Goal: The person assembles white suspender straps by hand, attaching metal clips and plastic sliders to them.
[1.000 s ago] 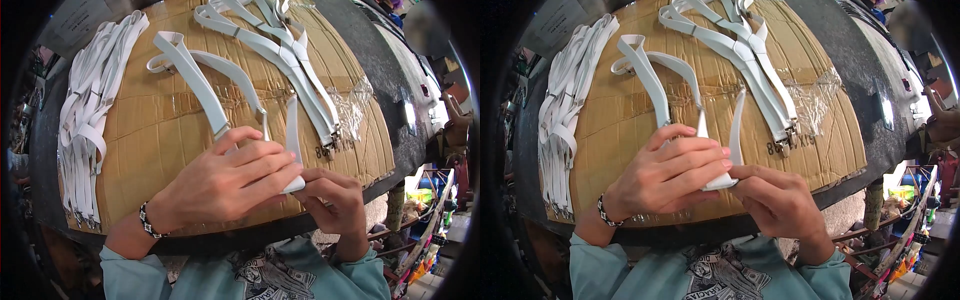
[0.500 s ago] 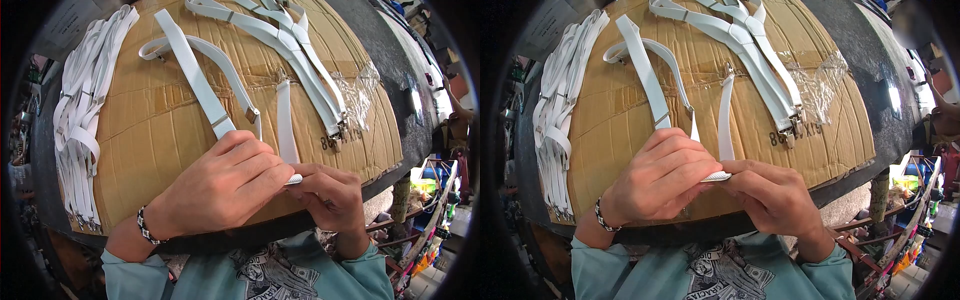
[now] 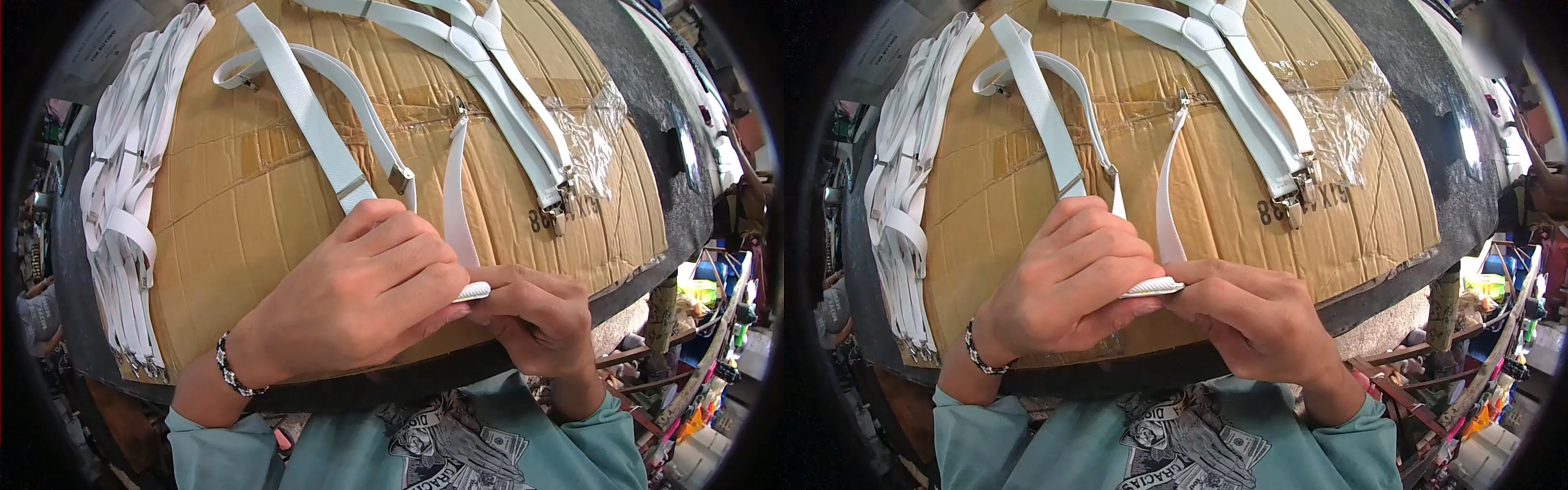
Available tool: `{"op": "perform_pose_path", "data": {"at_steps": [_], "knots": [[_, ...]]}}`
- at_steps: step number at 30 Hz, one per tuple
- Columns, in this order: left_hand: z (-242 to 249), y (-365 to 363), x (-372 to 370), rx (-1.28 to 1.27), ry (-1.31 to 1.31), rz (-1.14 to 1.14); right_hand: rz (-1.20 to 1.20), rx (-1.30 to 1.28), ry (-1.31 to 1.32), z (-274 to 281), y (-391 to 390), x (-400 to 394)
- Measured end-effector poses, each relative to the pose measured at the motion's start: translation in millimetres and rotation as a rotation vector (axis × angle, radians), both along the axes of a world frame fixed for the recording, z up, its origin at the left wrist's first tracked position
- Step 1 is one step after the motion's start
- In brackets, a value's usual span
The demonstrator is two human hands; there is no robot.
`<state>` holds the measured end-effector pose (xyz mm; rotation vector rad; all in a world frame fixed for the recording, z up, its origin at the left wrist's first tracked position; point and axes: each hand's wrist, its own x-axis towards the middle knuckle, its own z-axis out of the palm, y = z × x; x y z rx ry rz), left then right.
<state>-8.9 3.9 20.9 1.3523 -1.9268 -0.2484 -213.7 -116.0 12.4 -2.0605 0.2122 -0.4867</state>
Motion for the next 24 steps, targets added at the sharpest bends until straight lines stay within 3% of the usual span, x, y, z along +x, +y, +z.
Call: {"op": "perform_pose_path", "data": {"at_steps": [8,15,24], "knots": [[-3.3,2.4,4.1,0.008,-0.008,-0.016,-0.01,-0.065,-0.075,6.7,-1.0,5.5],[-4.3,0.4,0.1,0.07,-0.048,-0.039,-0.164,-0.073,-0.029,24.1,-9.4,-10.3],[-2.7,1.6,0.7,0.087,-0.046,-0.056,0.013,-0.278,-0.185,21.5,-1.9,14.4]]}}
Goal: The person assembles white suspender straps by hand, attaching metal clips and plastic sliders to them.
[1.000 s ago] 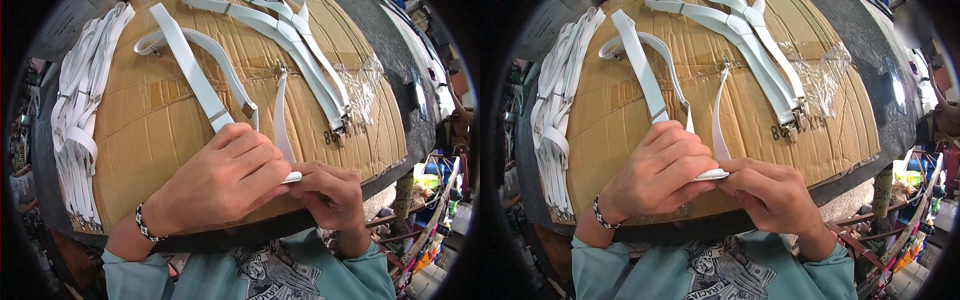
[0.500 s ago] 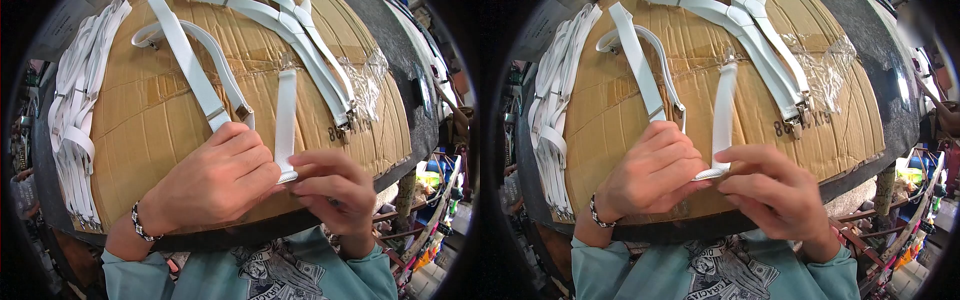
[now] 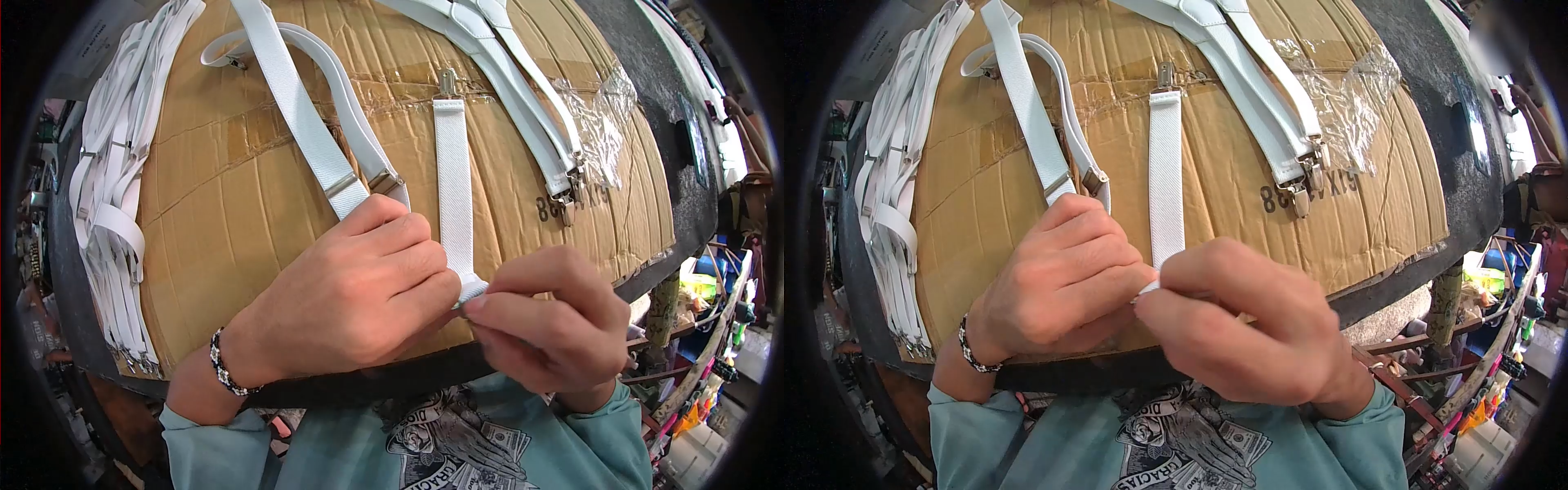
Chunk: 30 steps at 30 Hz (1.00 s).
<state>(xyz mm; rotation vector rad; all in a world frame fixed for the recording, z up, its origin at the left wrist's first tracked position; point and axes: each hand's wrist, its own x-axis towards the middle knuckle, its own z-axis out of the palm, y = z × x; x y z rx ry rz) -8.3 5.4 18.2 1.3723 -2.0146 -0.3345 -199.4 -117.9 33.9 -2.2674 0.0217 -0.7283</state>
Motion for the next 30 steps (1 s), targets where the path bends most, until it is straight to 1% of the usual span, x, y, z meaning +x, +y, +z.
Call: {"op": "perform_pose_path", "data": {"at_steps": [5,8,10,14,16,18,22,26,30], "knots": [[-3.5,0.7,0.7,-0.004,0.032,-0.003,0.016,-0.123,0.024,-2.0,0.3,3.7],[-6.1,-2.0,-1.4,-0.036,0.095,-0.012,-0.029,-0.153,0.062,-1.6,-3.5,-3.2],[-5.7,-2.2,-1.4,-0.039,0.093,-0.001,-0.07,-0.176,0.089,-1.3,-6.9,-7.3],[-3.9,-1.7,-2.3,-0.021,0.069,0.005,-0.095,-0.095,0.081,6.1,-5.4,-8.4],[-2.9,-1.7,-2.6,-0.011,0.071,0.005,-0.048,-0.059,0.024,4.6,0.4,-2.2],[-3.1,-2.3,-1.0,-0.017,0.066,0.003,-0.014,-0.054,-0.002,2.3,0.7,2.8],[-4.9,-3.0,-0.7,-0.023,0.072,0.003,0.003,-0.109,0.035,-2.9,-3.9,1.4],[-5.7,-3.3,-1.1,-0.025,0.081,-0.007,-0.115,-0.139,0.079,0.7,-4.1,0.3],[-3.0,-2.1,-1.0,-0.019,0.081,-0.001,-0.045,-0.09,0.076,4.4,-6.2,-3.1]]}}
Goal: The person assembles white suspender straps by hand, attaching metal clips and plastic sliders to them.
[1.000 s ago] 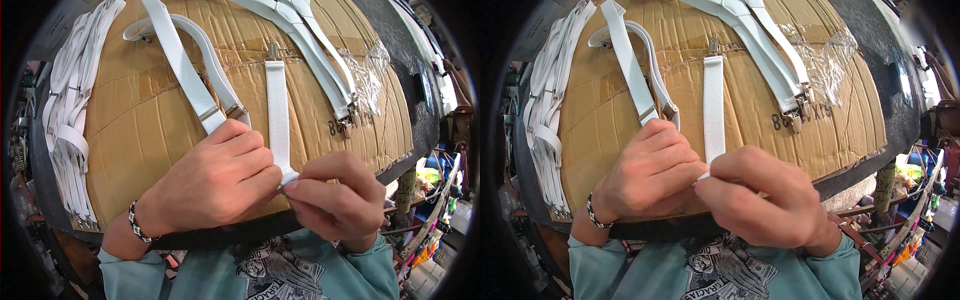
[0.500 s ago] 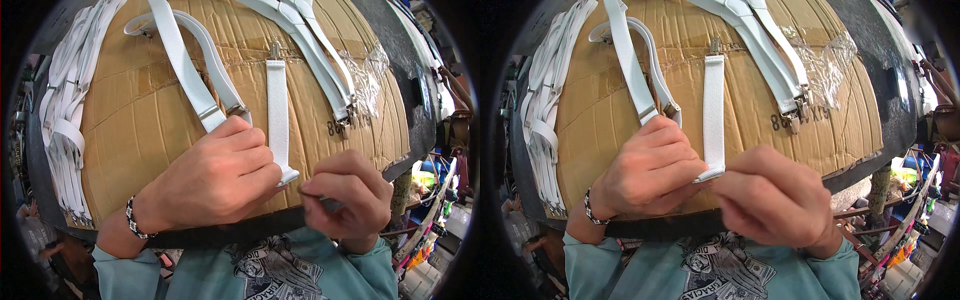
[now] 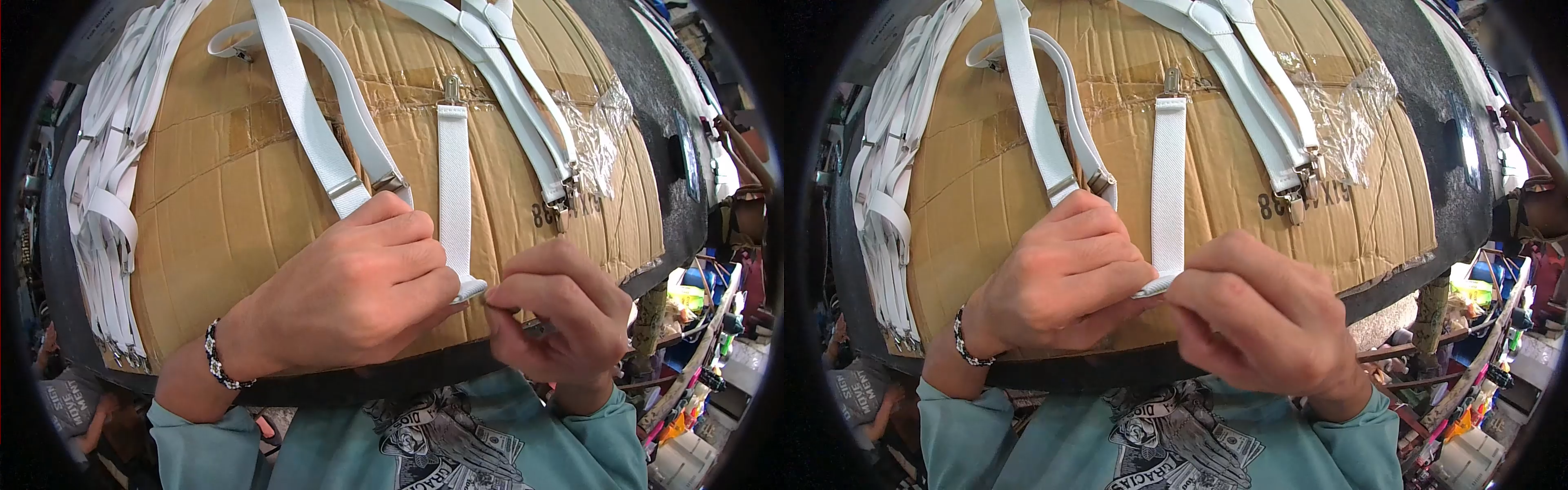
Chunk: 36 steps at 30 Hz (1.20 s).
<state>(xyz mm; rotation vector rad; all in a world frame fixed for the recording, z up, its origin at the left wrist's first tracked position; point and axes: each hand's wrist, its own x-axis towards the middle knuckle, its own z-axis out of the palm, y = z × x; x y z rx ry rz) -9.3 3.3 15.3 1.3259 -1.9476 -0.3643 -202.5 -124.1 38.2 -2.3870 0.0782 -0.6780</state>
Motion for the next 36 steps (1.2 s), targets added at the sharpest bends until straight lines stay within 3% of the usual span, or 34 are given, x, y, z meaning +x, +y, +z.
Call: {"op": "perform_pose_path", "data": {"at_steps": [36], "knots": [[0.4,-0.2,-0.1,0.01,-0.007,0.005,-0.063,0.003,0.002,1.2,7.8,12.5]]}}
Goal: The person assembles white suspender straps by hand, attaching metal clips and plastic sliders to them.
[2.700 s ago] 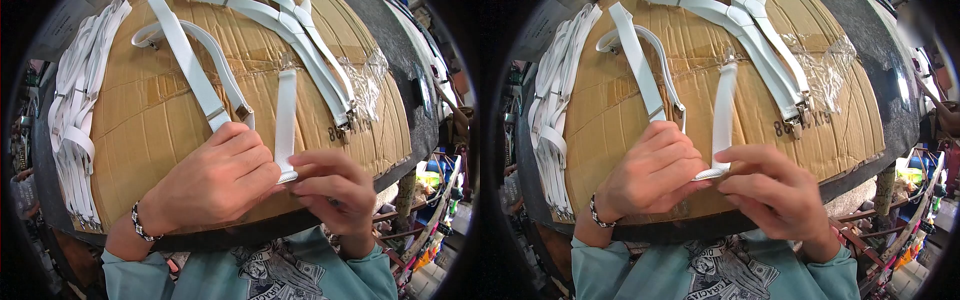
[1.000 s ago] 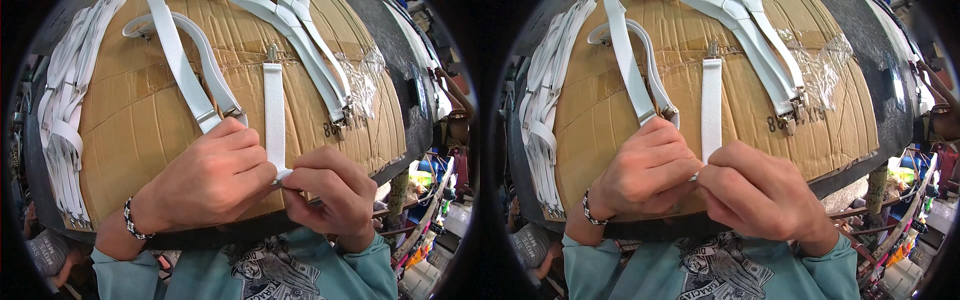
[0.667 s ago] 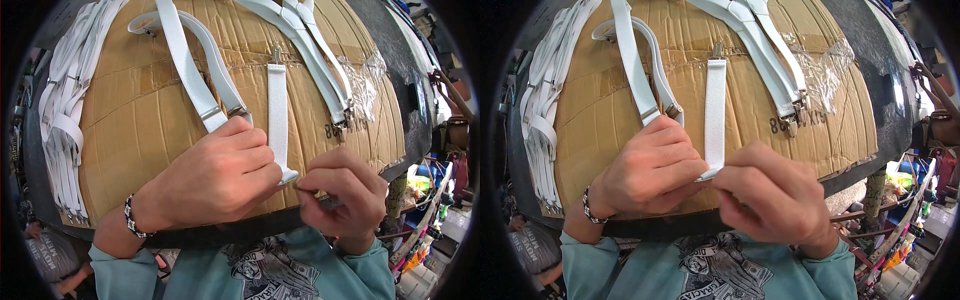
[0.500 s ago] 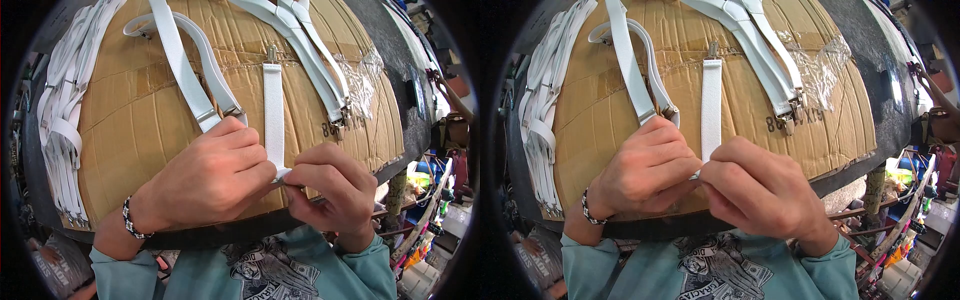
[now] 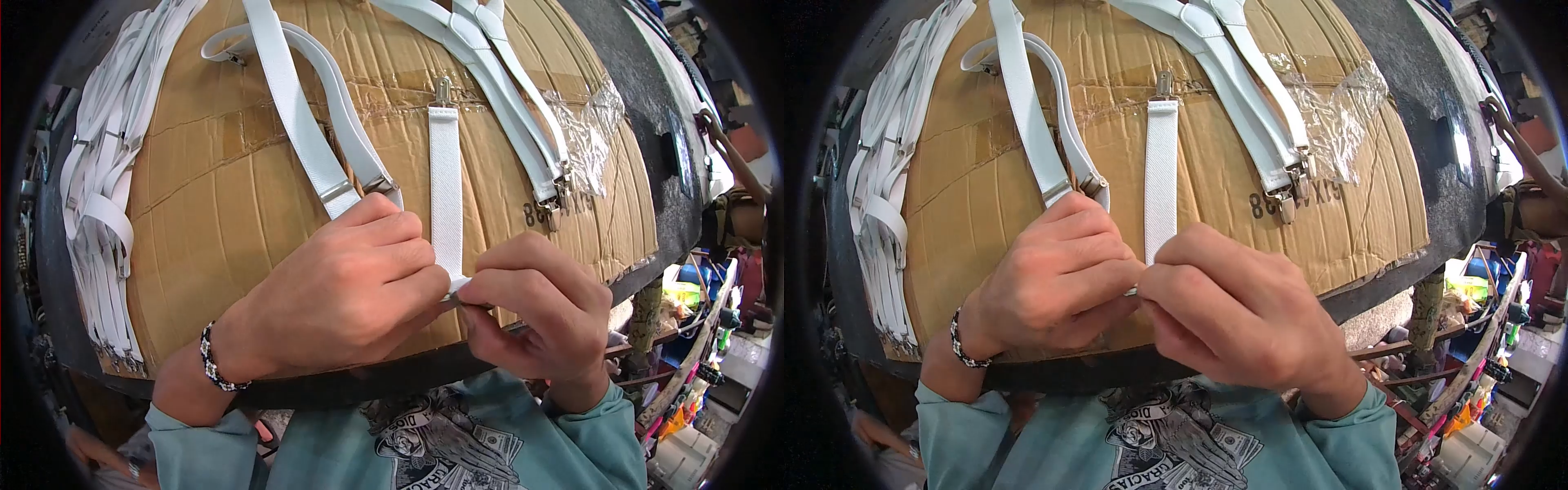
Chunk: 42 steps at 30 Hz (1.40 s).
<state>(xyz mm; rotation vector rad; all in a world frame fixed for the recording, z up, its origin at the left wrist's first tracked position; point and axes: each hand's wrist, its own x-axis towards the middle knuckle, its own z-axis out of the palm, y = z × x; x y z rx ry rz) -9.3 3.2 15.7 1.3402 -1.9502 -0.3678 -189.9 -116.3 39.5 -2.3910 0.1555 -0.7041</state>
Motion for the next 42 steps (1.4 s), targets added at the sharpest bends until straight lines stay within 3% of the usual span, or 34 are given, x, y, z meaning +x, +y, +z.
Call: {"op": "perform_pose_path", "data": {"at_steps": [5,14,23,26,29,32,33,36,37,41,42], "knots": [[-1.4,0.8,1.0,0.027,0.01,-0.01,0.025,-0.059,0.114,-0.2,-12.1,-15.5],[0.3,-0.2,1.7,0.018,0.02,0.008,0.067,0.077,-0.048,-6.3,-6.0,-0.1],[0.3,0.9,3.9,0.054,0.059,-0.008,0.056,0.082,0.078,-12.7,-1.0,-19.8],[0.8,0.5,3.6,0.069,0.059,-0.007,0.075,0.208,0.007,-11.1,-4.1,-21.6],[1.9,-0.7,4.6,0.076,0.074,-0.023,0.027,0.621,-0.094,-17.0,-12.8,-26.4],[0.5,-1.3,5.1,0.08,0.088,-0.023,-0.174,1.187,-0.111,-2.8,-10.3,-19.4],[0.5,-1.3,5.5,0.086,0.087,-0.027,-0.097,1.334,-0.077,-0.1,-17.0,-18.3],[-0.6,-2.0,8.2,0.103,0.096,-0.042,-0.17,1.556,0.157,8.5,-23.8,-9.9],[-1.5,-2.2,9.5,0.107,0.106,-0.049,-0.082,1.531,0.174,7.3,-24.1,-10.3],[3.3,-0.3,17.6,0.136,0.086,-0.073,0.04,0.509,0.36,22.8,-20.9,-1.5],[3.1,0.3,18.3,0.141,0.087,-0.076,0.061,0.414,0.312,20.6,-20.1,1.1]]}}
